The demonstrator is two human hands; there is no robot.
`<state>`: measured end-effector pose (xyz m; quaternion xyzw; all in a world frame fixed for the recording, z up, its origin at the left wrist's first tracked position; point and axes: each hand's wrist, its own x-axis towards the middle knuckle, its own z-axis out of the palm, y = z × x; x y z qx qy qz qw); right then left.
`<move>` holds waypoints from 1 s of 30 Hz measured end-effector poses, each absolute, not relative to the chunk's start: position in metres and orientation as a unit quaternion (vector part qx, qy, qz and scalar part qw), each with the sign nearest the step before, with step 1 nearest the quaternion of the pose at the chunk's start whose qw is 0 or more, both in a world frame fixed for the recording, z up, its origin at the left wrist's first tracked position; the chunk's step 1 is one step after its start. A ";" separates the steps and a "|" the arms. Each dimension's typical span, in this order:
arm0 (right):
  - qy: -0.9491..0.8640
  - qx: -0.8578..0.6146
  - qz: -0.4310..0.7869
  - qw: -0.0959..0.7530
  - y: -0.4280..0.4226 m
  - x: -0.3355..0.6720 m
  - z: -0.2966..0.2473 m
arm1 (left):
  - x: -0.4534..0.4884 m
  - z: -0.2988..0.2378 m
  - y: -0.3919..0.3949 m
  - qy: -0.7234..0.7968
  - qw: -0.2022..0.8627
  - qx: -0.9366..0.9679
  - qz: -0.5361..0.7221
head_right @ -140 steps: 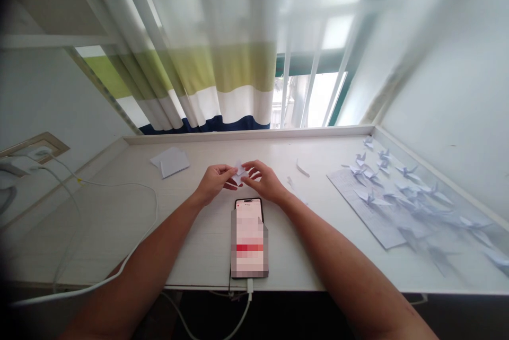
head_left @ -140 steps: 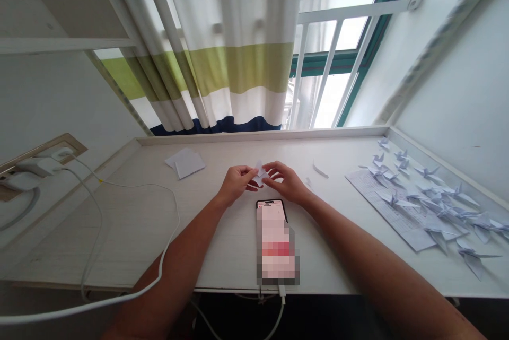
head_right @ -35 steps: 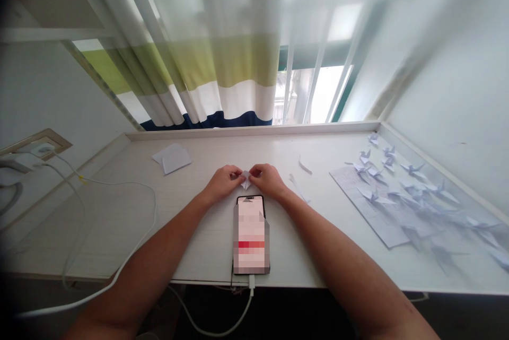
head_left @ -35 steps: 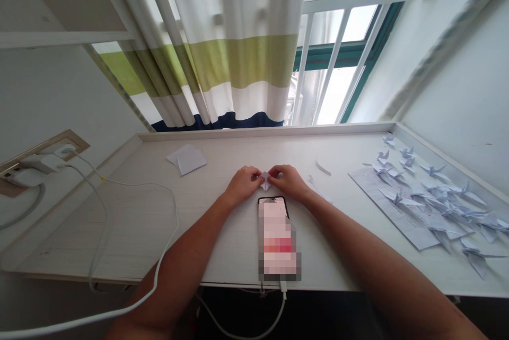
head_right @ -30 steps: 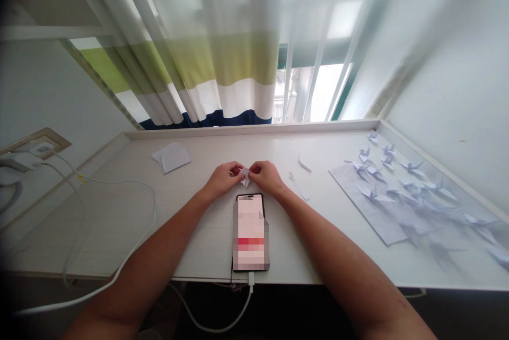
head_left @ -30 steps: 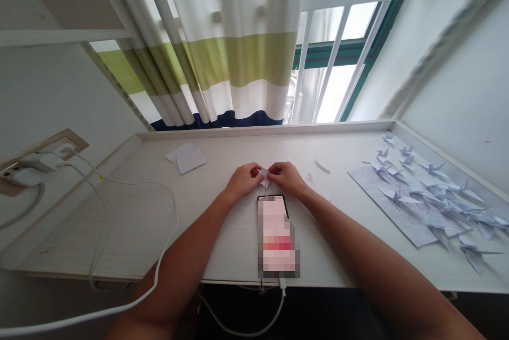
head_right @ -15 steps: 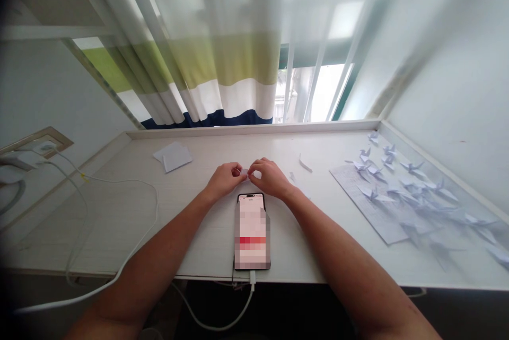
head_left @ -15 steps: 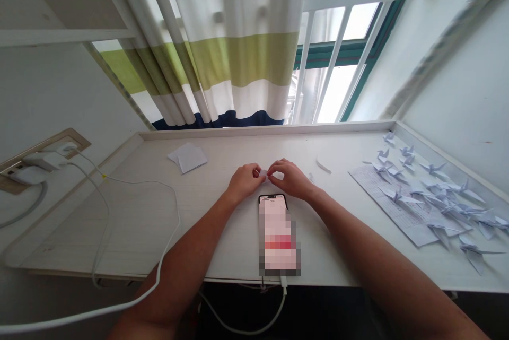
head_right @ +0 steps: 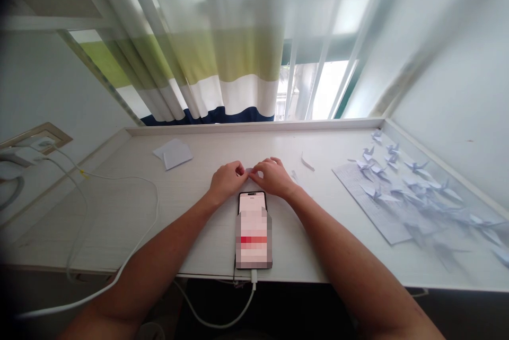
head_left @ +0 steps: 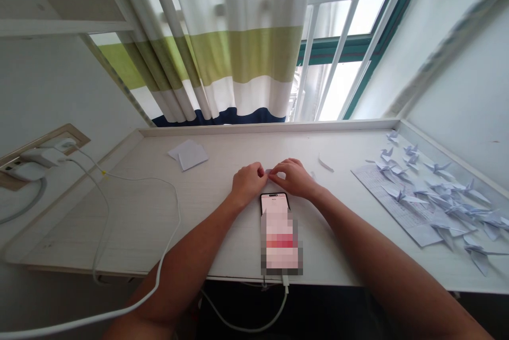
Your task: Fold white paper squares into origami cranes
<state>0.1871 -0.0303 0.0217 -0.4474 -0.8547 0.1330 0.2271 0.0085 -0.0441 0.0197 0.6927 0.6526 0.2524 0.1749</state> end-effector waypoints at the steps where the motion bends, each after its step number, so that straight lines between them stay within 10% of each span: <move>1: -0.856 -0.445 0.131 0.227 -0.030 0.187 0.021 | 0.009 0.019 -0.044 0.653 0.178 0.691 0.255; 30: -0.851 -0.477 0.127 0.182 -0.021 0.198 0.015 | -0.005 0.024 -0.036 0.529 0.244 0.738 0.341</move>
